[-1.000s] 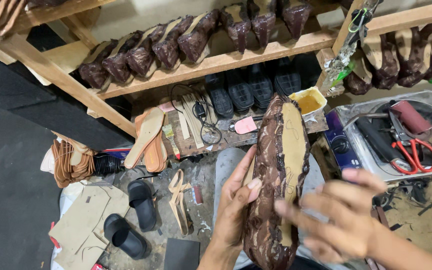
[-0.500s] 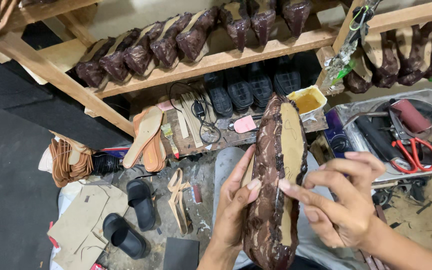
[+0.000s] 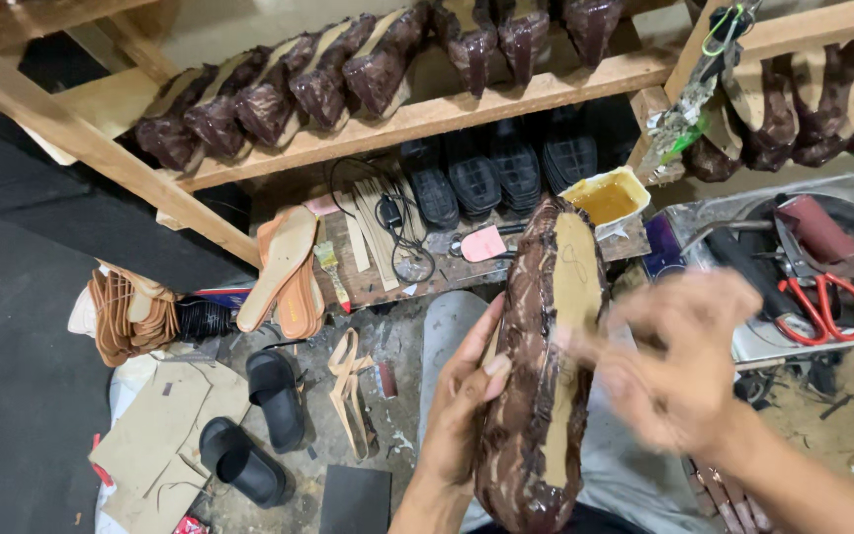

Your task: The person takes a shoe sole with a dark coating from a rack, spreads a yellow adhesive over the sole's inner surface using their finger, presses and turns the sole while working the adhesive along the edges, and places the finished sole back on the rack before picking up another one.

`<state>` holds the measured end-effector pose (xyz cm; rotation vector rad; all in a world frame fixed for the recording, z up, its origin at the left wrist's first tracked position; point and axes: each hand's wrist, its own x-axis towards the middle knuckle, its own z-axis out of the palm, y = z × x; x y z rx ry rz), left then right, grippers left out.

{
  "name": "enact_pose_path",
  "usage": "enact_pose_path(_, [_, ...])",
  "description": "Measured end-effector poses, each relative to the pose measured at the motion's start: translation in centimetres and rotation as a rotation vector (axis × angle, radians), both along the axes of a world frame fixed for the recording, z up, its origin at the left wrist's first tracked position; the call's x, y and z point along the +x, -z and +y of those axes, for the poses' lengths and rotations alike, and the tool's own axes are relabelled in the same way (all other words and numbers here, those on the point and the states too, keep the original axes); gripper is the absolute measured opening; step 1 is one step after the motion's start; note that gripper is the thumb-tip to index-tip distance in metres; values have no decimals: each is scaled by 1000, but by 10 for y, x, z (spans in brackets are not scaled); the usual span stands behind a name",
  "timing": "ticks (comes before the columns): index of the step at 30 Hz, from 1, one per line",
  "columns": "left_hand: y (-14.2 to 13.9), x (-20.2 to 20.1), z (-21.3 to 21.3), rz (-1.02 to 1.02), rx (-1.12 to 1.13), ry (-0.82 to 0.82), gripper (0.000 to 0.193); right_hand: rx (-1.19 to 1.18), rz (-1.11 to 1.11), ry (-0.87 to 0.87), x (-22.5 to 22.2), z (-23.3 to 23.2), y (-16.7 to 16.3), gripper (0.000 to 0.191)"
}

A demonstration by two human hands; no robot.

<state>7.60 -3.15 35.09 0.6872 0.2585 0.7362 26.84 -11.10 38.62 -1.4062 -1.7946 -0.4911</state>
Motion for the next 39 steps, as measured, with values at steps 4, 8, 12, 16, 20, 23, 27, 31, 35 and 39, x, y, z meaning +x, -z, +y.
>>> enact_pose_path(4, [2,0,4,-73,-152,105,98,-154,1375,-306,30,43,24,72])
enact_pose_path(8, [9,0,9,-244,-170,107,103,-545,1892,-260,66,63,62,96])
enact_pose_path(12, [25,4,16,235,439,-280,96,-524,2016,-215,75,71,89,94])
enact_pose_path(16, [48,6,18,329,507,-409,74,-620,1862,-68,84,88,111,86])
enact_pose_path(20, [70,3,18,431,515,-536,65,-606,715,107,129,117,140,52])
enact_pose_path(23, [80,-1,18,438,557,-577,63,-513,37,357,162,138,165,54])
enact_pose_path(27, [87,-1,19,365,597,-599,66,-541,-205,389,178,155,187,42])
enact_pose_path(31, [87,2,24,425,717,-659,63,-479,-231,459,172,153,170,30])
enact_pose_path(35, [80,3,27,428,852,-689,66,-501,157,302,135,128,118,21])
enact_pose_path(39, [70,4,25,425,977,-717,65,-246,481,-75,62,68,66,30])
